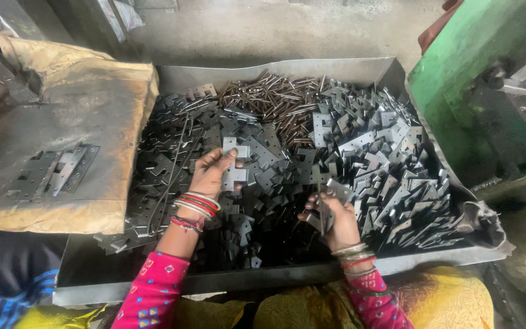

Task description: The person sorts small metal parts from a large bin, picking them up by hand and placing them into a separate pile. The person repeatedly reaches into the bin, selects parts, and moves them aside while seated on the floor.

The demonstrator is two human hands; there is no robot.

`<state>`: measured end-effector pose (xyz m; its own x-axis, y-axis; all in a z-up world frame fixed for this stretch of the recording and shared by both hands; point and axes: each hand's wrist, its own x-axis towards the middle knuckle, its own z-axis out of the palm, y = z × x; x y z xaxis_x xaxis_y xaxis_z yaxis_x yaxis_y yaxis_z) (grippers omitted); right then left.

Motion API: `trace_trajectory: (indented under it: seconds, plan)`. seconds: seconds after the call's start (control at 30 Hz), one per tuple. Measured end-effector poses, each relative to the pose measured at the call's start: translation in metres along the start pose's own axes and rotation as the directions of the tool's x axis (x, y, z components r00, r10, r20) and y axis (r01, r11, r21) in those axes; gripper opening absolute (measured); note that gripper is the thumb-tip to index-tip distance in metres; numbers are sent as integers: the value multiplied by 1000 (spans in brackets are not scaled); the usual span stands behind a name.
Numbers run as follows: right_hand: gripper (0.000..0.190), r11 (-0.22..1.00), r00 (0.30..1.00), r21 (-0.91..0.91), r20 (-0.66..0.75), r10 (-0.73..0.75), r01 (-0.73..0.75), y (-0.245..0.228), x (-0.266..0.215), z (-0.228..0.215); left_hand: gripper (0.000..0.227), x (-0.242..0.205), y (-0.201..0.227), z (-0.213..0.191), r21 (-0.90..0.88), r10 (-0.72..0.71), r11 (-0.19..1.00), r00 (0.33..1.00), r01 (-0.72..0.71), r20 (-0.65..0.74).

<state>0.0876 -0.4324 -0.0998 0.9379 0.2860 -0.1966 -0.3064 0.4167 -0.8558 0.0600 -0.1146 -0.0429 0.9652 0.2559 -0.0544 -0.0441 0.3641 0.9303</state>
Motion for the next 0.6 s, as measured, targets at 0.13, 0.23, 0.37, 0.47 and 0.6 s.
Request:
trace_trajectory:
  seconds: [0.13,0.23,0.37,0.47,0.6]
  plan:
    - [25,985,985,159,167,42,-69,-15,-6,3,34,-5,-8,24,50,-117,992,987,112,106]
    - [32,990,990,67,72,121,-126,-8,-13,10,44,-16,-29,47,98,-132,989,969,114,211]
    - [39,988,987,-14,-39,154,-154,-2,-12,27,56,-50,-53,84,647,-97,747,940,-149,328]
    - [52,954,963,169,150,224,-248,5,-16,32,66,-83,-75,113,783,292,356,857,-510,425]
    - [45,999,960,-46,279,1,12,8,-19,31,48,-80,-77,107,865,96,319,921,-388,378]
